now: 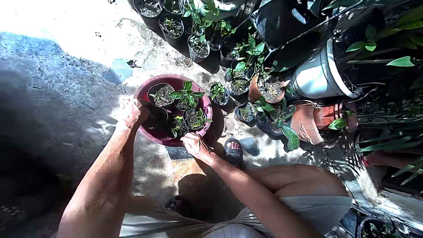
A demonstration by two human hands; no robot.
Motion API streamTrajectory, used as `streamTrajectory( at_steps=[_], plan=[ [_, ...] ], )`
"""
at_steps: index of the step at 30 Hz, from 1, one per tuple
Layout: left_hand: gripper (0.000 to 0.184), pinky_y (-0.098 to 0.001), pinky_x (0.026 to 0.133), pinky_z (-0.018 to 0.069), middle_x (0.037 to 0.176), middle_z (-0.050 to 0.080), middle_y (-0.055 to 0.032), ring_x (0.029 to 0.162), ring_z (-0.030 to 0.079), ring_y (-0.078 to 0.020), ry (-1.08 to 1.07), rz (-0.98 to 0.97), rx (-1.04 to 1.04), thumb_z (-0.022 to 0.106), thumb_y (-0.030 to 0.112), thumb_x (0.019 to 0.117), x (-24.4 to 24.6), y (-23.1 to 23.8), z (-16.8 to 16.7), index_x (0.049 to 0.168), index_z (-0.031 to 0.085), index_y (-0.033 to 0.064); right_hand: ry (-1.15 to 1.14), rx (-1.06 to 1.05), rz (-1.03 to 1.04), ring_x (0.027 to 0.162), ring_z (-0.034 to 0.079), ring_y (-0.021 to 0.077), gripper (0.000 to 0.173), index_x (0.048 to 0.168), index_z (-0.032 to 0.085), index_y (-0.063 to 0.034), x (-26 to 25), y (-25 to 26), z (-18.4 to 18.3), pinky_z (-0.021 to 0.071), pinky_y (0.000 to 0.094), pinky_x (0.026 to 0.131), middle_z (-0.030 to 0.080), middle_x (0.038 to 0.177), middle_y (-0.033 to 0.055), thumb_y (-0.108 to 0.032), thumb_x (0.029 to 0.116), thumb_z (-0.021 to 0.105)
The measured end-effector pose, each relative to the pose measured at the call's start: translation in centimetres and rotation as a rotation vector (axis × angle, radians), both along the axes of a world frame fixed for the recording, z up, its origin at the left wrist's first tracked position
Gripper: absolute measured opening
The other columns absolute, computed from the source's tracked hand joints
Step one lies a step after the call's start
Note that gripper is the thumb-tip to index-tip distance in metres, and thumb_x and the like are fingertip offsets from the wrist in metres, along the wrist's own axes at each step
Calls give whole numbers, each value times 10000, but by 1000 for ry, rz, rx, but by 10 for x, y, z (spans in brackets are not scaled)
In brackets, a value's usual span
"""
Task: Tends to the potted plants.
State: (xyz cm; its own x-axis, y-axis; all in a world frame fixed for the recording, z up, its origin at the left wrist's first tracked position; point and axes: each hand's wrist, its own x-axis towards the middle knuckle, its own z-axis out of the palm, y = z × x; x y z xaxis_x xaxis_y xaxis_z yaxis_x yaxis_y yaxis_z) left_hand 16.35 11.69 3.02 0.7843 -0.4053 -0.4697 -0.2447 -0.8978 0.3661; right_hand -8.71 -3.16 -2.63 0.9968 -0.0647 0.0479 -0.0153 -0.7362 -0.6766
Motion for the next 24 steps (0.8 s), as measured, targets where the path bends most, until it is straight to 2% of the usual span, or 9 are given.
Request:
streamTrajectory(
  at_steps=[3, 8, 12, 14, 16, 18, 21, 22, 24],
  plan=[
    [310, -764, 949, 440, 1204, 694, -262, 1174, 622, -513, 26, -34, -47, 551, 316, 1009, 5, 10, -14, 1169, 749, 139, 7, -8, 29, 1047, 682, 230, 194, 1093, 759, -51, -15, 6, 7, 562, 391, 942, 714, 1091, 105, -59, 977, 603],
    [574, -715, 950, 474, 1136, 720, -208, 1134, 660, -436, 22, -23, -55, 485, 648, 967, 13, 13, -34, 1087, 758, 157, -4, -65, 47, 1129, 663, 243, 198, 1105, 760, -52, -19, 9, 23, 537, 404, 1000, 712, 1145, 108, -58, 975, 610],
    [670, -676, 985, 479, 1251, 693, -175, 1205, 638, -390, -9, 50, -127, 532, 740, 890, -3, 19, -23, 1256, 713, 208, -63, -152, 6, 1208, 629, 252, 204, 1078, 772, -114, -25, 4, 16, 475, 455, 1073, 732, 1137, 59, -106, 983, 592],
    [719, -620, 1044, 465, 1361, 643, -129, 1292, 584, -350, -86, 55, -170, 557, 737, 878, -15, 27, -24, 1363, 655, 215, -77, -214, -51, 1218, 614, 261, 211, 1086, 780, -138, -34, -5, 14, 462, 486, 1060, 728, 1156, 51, -130, 981, 597],
    [665, -586, 1066, 451, 1384, 623, -105, 1323, 546, -339, -186, 37, -208, 581, 663, 900, -27, 35, -18, 1377, 639, 202, -49, -264, -153, 1187, 611, 259, 205, 1093, 772, -161, -44, -23, 12, 476, 479, 1007, 707, 1161, 52, -157, 984, 598],
    [570, -553, 1054, 466, 1338, 648, -101, 1291, 561, -338, -270, -5, -241, 614, 572, 926, -37, 34, -3, 1329, 667, 172, 18, -251, -302, 1141, 632, 277, 197, 1112, 745, -131, -45, -48, 14, 514, 476, 958, 692, 1174, 92, -168, 989, 596],
    [482, -522, 1048, 486, 1274, 687, -94, 1248, 594, -320, -293, -150, -286, 689, 469, 904, -67, 19, 32, 1244, 722, 129, 66, -183, -479, 1148, 681, 289, 262, 1213, 721, -83, -31, -88, 35, 554, 488, 984, 700, 1261, 128, -196, 1025, 578],
    [463, -522, 1054, 479, 1264, 694, -89, 1251, 589, -317, -301, -197, -276, 716, 457, 891, -76, 16, 45, 1222, 738, 135, 35, -160, -464, 1173, 679, 296, 304, 1259, 711, -72, -12, -97, 40, 543, 484, 1014, 699, 1281, 143, -198, 1043, 539],
    [418, -484, 996, 522, 1189, 721, -30, 1186, 624, -261, -324, -275, -236, 667, 525, 907, -93, 8, 34, 1149, 758, 196, 83, -155, -390, 1212, 672, 326, 347, 1330, 691, -94, 21, -108, 51, 510, 534, 1050, 695, 1314, 153, -210, 1076, 484]
  ],
)
